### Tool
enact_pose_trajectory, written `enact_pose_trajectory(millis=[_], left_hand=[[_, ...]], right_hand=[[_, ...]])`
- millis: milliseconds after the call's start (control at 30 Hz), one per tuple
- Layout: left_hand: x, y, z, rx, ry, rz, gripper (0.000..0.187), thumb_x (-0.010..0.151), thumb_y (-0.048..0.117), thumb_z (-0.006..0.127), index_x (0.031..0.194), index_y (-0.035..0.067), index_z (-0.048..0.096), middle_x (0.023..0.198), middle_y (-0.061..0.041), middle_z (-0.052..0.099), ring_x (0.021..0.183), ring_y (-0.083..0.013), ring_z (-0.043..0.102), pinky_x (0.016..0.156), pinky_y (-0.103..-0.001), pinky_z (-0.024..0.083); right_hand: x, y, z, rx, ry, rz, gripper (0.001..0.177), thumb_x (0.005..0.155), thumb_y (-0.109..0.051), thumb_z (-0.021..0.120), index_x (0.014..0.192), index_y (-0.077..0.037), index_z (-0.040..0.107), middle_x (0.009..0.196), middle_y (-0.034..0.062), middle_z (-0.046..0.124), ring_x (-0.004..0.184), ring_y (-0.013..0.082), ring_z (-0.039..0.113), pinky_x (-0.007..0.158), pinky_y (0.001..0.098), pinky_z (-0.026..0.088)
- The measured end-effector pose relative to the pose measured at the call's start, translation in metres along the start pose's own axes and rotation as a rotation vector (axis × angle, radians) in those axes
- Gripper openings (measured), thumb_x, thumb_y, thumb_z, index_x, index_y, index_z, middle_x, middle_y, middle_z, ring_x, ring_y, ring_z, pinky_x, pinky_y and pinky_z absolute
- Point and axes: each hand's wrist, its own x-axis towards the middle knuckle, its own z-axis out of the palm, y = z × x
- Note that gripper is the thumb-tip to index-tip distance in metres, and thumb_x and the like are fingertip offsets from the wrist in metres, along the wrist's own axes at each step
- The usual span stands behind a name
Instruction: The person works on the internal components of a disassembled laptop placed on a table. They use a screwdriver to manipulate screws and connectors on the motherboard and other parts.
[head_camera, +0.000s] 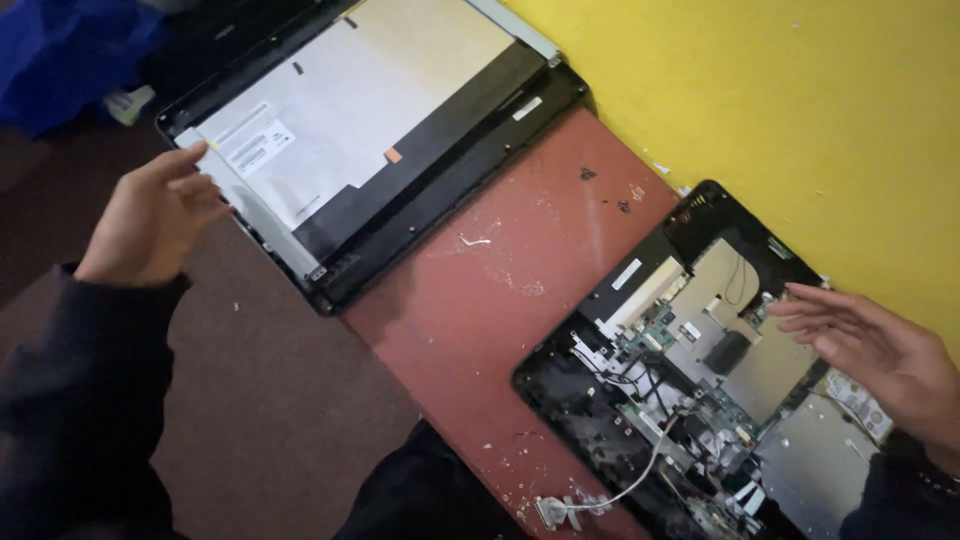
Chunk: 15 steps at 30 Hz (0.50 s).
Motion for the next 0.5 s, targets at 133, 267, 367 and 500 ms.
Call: enact_pose_trajectory(millis=[133,267,367,500], left_hand=[[0.008,-0.030,0.003,0.101,0.042,0.482,0.064,0.103,0.025,0.059,0.159,0.007,0.035,0.155,-0.019,0.044,0.133,-0.0241,0.052,0.097,-0.034,0.041],[-0.037,-0.008,0.071,0.308,-0.143,0.799,0.058,0.103,-0.003,0.055,0.156,-0.003,0.030,0.155,-0.032,0.041,0.143,-0.0422,0.044,0.111,-0.046,0.040],[-0.040,-0.016,0.114,0.282,-0.295,0.805,0.056,0.100,0.003,0.061,0.149,-0.005,0.034,0.153,-0.028,0.047,0.146,-0.0370,0.050,0.112,-0.040,0.043],[-0.045,-0.024,0.176,0.332,-0.477,0.858,0.049,0.097,0.002,0.066,0.139,-0.009,0.043,0.141,-0.028,0.054,0.137,-0.0356,0.056,0.109,-0.039,0.048]], right_hand=[[-0.011,0.036,-0.009,0.125,0.014,-0.045,0.059,0.087,0.007,0.057,0.146,0.000,0.056,0.132,0.0196,0.072,0.122,0.0296,0.069,0.113,0.0388,0.050],[-0.037,0.054,-0.022,-0.163,-0.016,-0.208,0.062,0.084,-0.008,0.066,0.145,-0.007,0.055,0.128,0.0092,0.075,0.114,0.0204,0.074,0.110,0.0347,0.055],[-0.073,0.047,-0.024,-0.316,0.020,-0.096,0.063,0.084,-0.022,0.067,0.146,-0.018,0.055,0.131,0.0000,0.075,0.114,0.0176,0.074,0.107,0.0385,0.055],[-0.127,0.051,-0.022,-0.165,0.200,-0.311,0.049,0.086,-0.007,0.067,0.134,-0.002,0.059,0.136,0.0120,0.069,0.120,0.0235,0.068,0.110,0.0389,0.053]])
